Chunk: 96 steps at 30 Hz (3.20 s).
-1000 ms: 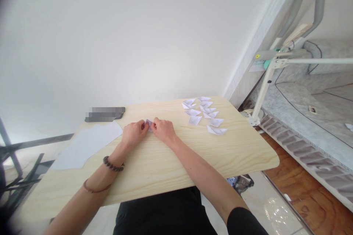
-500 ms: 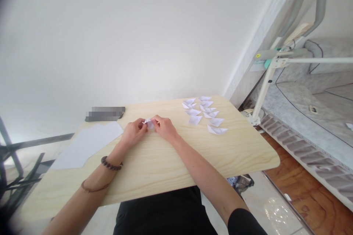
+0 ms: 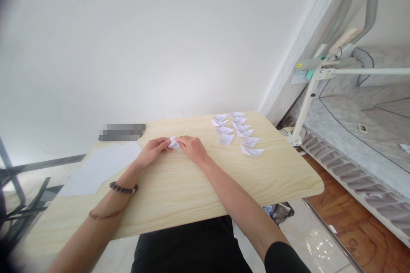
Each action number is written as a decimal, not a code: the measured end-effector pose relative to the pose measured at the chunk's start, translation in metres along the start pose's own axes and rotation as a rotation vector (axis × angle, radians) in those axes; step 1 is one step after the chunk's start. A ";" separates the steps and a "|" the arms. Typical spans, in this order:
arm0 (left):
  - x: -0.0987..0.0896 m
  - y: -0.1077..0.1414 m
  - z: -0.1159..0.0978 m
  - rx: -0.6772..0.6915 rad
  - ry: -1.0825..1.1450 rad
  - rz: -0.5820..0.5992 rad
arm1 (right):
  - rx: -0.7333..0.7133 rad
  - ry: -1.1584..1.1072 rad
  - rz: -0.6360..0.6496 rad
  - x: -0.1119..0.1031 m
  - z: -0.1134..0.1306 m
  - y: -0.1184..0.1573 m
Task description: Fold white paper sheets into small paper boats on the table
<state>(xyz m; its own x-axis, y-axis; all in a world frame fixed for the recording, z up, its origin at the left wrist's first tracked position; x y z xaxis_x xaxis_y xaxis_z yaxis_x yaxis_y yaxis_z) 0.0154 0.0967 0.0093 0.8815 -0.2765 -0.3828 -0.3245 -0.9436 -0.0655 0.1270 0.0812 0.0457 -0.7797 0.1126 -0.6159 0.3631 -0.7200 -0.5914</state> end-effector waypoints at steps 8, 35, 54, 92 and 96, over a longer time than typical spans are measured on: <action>0.004 -0.001 0.001 0.010 0.092 0.025 | 0.019 -0.082 -0.024 -0.003 0.001 0.001; -0.003 0.002 -0.008 0.050 -0.016 -0.111 | 0.253 -0.348 0.076 0.007 -0.020 0.000; 0.013 -0.002 0.003 -0.010 0.285 -0.012 | 0.293 -0.374 0.048 0.008 -0.027 0.002; 0.014 0.004 -0.005 0.020 -0.120 -0.013 | 0.207 -0.341 0.031 0.002 -0.015 -0.001; 0.018 0.005 -0.009 0.040 -0.127 0.019 | 0.242 -0.354 0.017 0.001 -0.020 0.000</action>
<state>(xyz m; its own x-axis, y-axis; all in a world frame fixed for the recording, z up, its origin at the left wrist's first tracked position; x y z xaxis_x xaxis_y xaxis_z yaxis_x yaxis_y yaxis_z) 0.0330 0.0858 0.0103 0.8256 -0.2666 -0.4973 -0.3564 -0.9296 -0.0933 0.1362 0.0948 0.0347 -0.9169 -0.1123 -0.3830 0.2802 -0.8645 -0.4174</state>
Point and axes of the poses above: each hand's wrist, its own y-axis away from the middle knuckle, its own x-axis out of the palm, z = x × y, the point moved 10 cm from there along -y, towards the middle knuckle, and after that the axes turned 3 degrees about -y, right-handed, at the moved point
